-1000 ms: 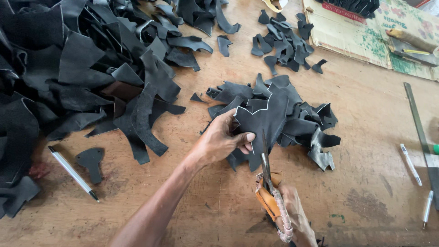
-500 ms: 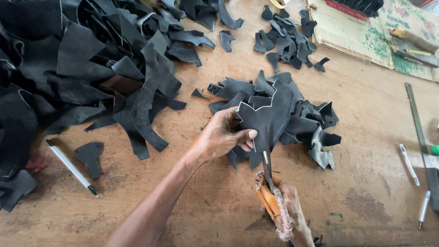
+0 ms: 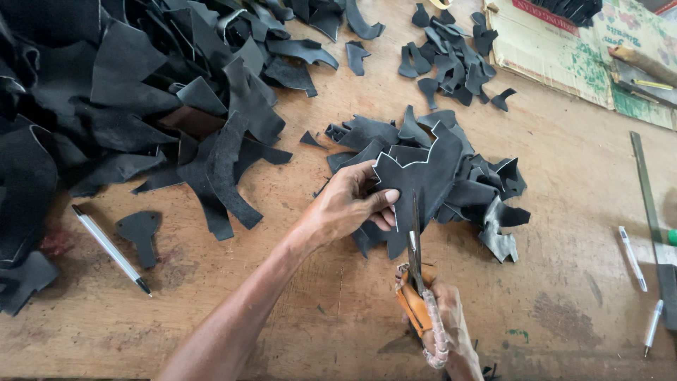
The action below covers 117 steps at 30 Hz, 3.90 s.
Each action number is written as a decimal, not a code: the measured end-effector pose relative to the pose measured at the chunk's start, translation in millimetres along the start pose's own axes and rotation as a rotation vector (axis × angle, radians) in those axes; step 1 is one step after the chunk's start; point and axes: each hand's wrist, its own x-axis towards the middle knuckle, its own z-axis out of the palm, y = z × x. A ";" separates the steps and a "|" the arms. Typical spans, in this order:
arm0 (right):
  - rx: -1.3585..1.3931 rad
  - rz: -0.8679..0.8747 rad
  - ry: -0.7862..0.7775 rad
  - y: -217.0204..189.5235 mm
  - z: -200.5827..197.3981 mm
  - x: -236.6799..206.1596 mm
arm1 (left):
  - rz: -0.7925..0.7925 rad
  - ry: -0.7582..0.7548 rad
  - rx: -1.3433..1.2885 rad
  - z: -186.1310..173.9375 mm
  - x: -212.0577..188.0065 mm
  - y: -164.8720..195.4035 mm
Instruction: The person uses shears to cut black leather pieces on a wooden workbench. They repeatedly pick up pieces, trim edges, and place the cut pieces into a growing pile.
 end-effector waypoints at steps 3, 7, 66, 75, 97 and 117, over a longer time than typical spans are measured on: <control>-0.053 -0.106 -0.058 -18.7 3.6 -6.9 | 0.003 -0.024 0.047 0.4 -2.3 1.5; -0.169 -0.129 -0.039 -28.7 3.6 -14.2 | 0.023 -0.040 0.057 1.9 -5.7 4.3; 0.100 -0.163 -0.104 -12.1 -12.6 -4.7 | -0.078 -0.097 -0.156 26.3 -22.2 -1.4; 0.075 -0.126 -0.051 -1.6 -16.5 -5.9 | -0.082 -0.033 -0.195 34.0 -24.7 -8.9; 0.332 -0.386 -0.214 3.3 -1.8 -12.5 | -0.091 0.041 -0.560 43.1 -28.3 -45.8; 0.511 -0.326 -0.160 23.7 7.6 -5.2 | -0.166 0.061 -0.740 44.2 -28.1 -46.7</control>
